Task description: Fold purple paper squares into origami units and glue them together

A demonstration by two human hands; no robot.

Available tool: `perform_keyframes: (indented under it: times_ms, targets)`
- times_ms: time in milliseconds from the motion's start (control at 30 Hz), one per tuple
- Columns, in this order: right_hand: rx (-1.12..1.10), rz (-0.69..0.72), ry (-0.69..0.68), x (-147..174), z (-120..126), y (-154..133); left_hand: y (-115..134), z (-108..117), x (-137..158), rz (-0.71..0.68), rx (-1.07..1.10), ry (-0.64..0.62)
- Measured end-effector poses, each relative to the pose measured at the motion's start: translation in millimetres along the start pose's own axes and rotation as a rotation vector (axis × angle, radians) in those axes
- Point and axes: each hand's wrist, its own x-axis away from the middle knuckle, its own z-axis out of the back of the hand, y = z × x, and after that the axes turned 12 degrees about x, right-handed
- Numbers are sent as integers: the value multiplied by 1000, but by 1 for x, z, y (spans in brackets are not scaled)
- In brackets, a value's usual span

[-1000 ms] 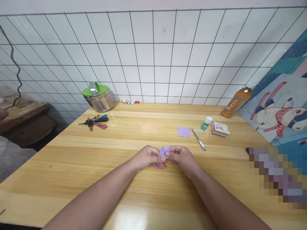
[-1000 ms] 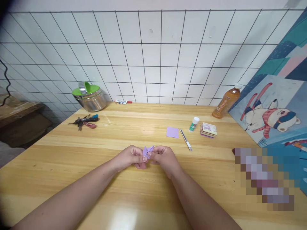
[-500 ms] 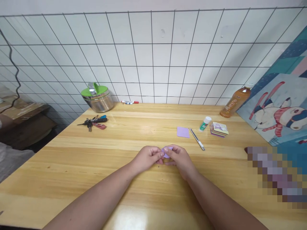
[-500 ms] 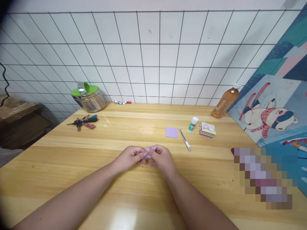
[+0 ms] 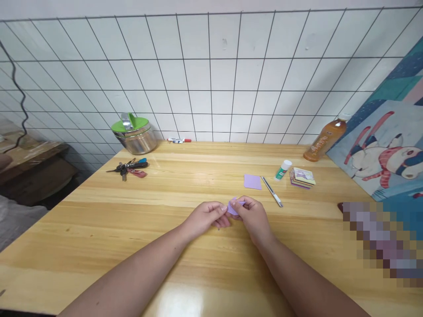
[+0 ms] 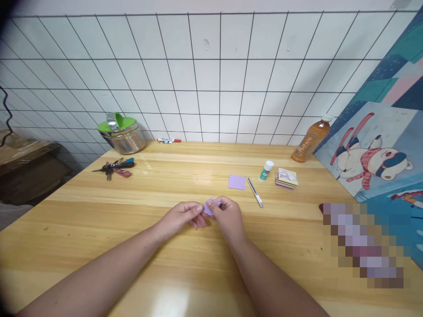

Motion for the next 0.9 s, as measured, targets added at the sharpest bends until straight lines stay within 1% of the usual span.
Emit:
perform_keyframes:
  times_ms: [100, 200, 267, 333, 433, 533, 600, 667, 733, 900]
  targets:
    - [-27, 13, -5, 2, -3, 0, 2, -7, 0, -61, -40, 35]
    - [-152, -48, -32, 2, -3, -1, 2, -10, -1, -115, -33, 77]
    - [-209, -66, -51, 2, -3, -1, 1, -9, -1, -132, 2, 93]
    - [-222, -46, -41, 2, -3, -1, 0, -7, -1, -112, 81, 86]
    - [-174, 30, 36, 2, -4, 0, -1, -3, 0, -44, 219, 85]
    - [-95, 85, 98, 1, -5, 1, -1, -2, 1, -2, 272, 79]
    - [-68, 87, 106, 0, -5, 3, 0, -3, 1, 8, 259, 87]
    - [-52, 78, 101, -1, -6, 4, -1, -5, 0, 7, 224, 129]
    - [-29, 70, 90, -2, -6, 6, -1, -6, -1, -6, 192, 163]
    - [-21, 69, 67, -2, -6, 8, 1, -9, -1, -55, 173, 193]
